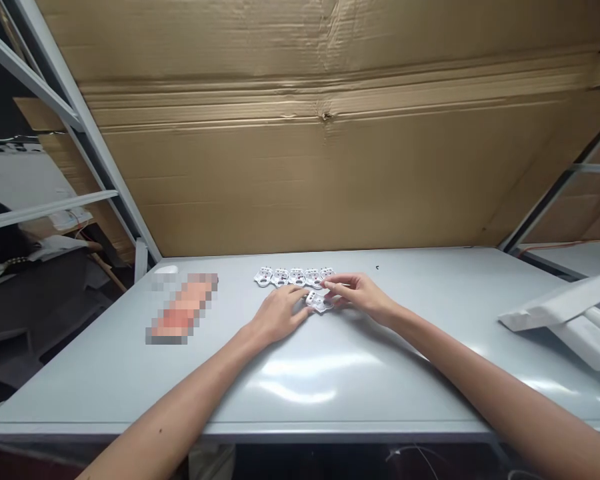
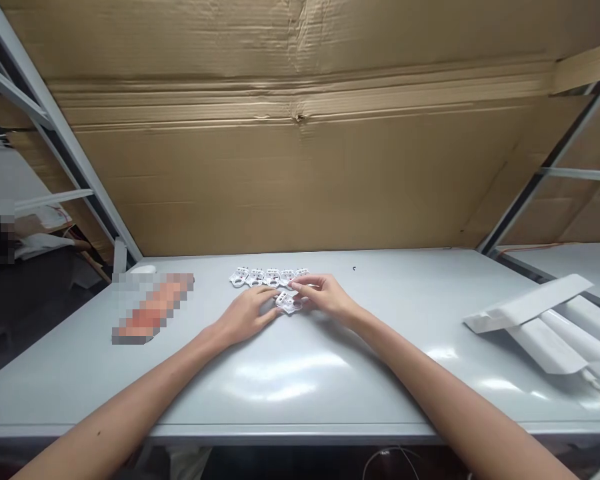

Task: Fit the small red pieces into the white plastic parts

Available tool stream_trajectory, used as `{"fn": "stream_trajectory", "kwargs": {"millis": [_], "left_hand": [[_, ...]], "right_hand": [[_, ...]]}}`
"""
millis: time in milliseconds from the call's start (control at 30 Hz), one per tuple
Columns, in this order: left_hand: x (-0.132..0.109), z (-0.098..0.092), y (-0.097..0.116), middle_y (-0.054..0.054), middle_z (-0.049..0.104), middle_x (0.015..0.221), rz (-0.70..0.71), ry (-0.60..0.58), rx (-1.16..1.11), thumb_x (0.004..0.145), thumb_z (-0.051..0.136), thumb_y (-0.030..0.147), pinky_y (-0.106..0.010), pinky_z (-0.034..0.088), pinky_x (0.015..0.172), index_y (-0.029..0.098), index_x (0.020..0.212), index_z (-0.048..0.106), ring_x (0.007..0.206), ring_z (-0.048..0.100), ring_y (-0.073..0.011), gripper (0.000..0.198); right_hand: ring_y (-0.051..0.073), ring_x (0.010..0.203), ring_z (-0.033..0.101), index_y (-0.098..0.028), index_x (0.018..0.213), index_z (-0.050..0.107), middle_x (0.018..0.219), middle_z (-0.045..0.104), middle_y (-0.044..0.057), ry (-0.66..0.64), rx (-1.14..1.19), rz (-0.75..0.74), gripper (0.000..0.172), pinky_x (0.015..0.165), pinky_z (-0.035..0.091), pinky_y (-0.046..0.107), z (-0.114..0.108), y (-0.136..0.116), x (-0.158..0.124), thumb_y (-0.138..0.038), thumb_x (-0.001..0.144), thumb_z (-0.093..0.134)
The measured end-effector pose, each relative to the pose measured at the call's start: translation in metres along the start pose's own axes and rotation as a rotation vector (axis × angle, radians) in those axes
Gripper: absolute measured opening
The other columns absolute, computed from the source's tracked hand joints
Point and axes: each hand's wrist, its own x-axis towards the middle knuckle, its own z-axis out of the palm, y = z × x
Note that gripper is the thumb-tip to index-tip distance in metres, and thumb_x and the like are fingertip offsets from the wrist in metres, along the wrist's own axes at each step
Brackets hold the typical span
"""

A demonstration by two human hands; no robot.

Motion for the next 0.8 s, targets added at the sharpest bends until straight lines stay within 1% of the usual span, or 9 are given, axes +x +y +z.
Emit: {"fn": "stream_trajectory", "kwargs": {"millis": [133, 233, 300, 400, 467, 533, 633, 700, 800], "left_hand": [[-0.001, 0.003, -0.005, -0.008, 0.065, 0.124, 0.012, 0.020, -0.032, 0.098, 0.051, 0.030, -0.037, 0.048, 0.097, 0.021, 0.122, 0.063, 0.113, 0.059, -0.0245, 0.029], [-0.001, 0.003, -0.007, -0.007, 0.065, 0.123, 0.007, 0.017, -0.050, 0.099, 0.048, 0.029, -0.036, 0.049, 0.096, 0.022, 0.122, 0.063, 0.113, 0.059, -0.0240, 0.028], [-0.001, 0.002, -0.008, -0.007, 0.064, 0.122, 0.007, 0.013, -0.052, 0.099, 0.048, 0.029, -0.036, 0.049, 0.095, 0.021, 0.122, 0.063, 0.112, 0.059, -0.0240, 0.028], [-0.002, 0.000, -0.007, -0.007, 0.064, 0.121, 0.021, 0.009, -0.041, 0.098, 0.050, 0.028, -0.037, 0.049, 0.094, 0.021, 0.119, 0.063, 0.110, 0.060, -0.0238, 0.026], [-0.003, -0.002, -0.005, -0.007, 0.065, 0.119, 0.025, 0.002, -0.028, 0.097, 0.052, 0.028, -0.037, 0.050, 0.093, 0.021, 0.114, 0.064, 0.109, 0.060, -0.0240, 0.022], [-0.003, -0.004, -0.002, -0.006, 0.066, 0.116, 0.026, 0.003, -0.017, 0.096, 0.055, 0.029, -0.037, 0.050, 0.092, 0.021, 0.107, 0.065, 0.108, 0.061, -0.0243, 0.017], [-0.004, -0.005, 0.001, -0.006, 0.067, 0.110, 0.012, 0.018, -0.006, 0.093, 0.060, 0.031, -0.038, 0.050, 0.090, 0.020, 0.101, 0.064, 0.105, 0.062, -0.0248, 0.014], [-0.003, -0.004, 0.001, -0.007, 0.067, 0.108, -0.009, 0.027, 0.001, 0.091, 0.063, 0.036, -0.039, 0.051, 0.087, 0.019, 0.104, 0.062, 0.102, 0.062, -0.0255, 0.021], [-0.001, -0.001, 0.001, -0.008, 0.067, 0.110, -0.014, 0.025, 0.001, 0.088, 0.066, 0.042, -0.040, 0.051, 0.085, 0.019, 0.112, 0.060, 0.100, 0.062, -0.0268, 0.034]], "right_hand": [[0.020, 0.083, 0.062, -0.016, 0.079, 0.071, 0.089, 0.068, 0.007, -0.009, -0.161, -0.155, 0.038, 0.078, 0.049, 0.033, -0.001, 0.000, 0.001, -0.053, 0.084, 0.063], [0.020, 0.078, 0.062, -0.017, 0.077, 0.071, 0.082, 0.069, 0.005, 0.013, -0.237, -0.152, 0.039, 0.073, 0.048, 0.032, -0.003, 0.003, 0.002, -0.052, 0.086, 0.060], [0.021, 0.078, 0.063, -0.017, 0.083, 0.074, 0.082, 0.071, 0.006, 0.031, -0.254, -0.128, 0.037, 0.073, 0.048, 0.033, -0.004, 0.006, 0.002, -0.050, 0.087, 0.058], [0.025, 0.089, 0.067, -0.018, 0.098, 0.076, 0.096, 0.075, 0.008, 0.036, -0.304, -0.159, 0.033, 0.081, 0.050, 0.036, -0.006, 0.010, 0.003, -0.043, 0.089, 0.057], [0.026, 0.094, 0.068, -0.019, 0.106, 0.075, 0.106, 0.075, 0.008, 0.061, -0.373, -0.195, 0.031, 0.085, 0.051, 0.038, -0.007, 0.013, 0.003, -0.039, 0.089, 0.057], [0.026, 0.094, 0.069, -0.020, 0.110, 0.074, 0.109, 0.075, 0.008, 0.107, -0.428, -0.219, 0.032, 0.084, 0.052, 0.038, -0.007, 0.014, 0.002, -0.037, 0.088, 0.058], [0.025, 0.090, 0.070, -0.021, 0.102, 0.075, 0.104, 0.076, 0.007, 0.150, -0.471, -0.259, 0.026, 0.082, 0.053, 0.038, -0.006, 0.015, 0.001, -0.035, 0.087, 0.058], [0.024, 0.089, 0.070, -0.022, 0.094, 0.076, 0.100, 0.077, 0.006, 0.154, -0.479, -0.291, 0.023, 0.081, 0.053, 0.037, -0.004, 0.015, 0.000, -0.033, 0.087, 0.058], [0.023, 0.081, 0.069, -0.022, 0.089, 0.076, 0.093, 0.077, 0.005, 0.129, -0.510, -0.322, 0.020, 0.075, 0.052, 0.036, -0.001, 0.016, 0.001, -0.030, 0.087, 0.058]]}}
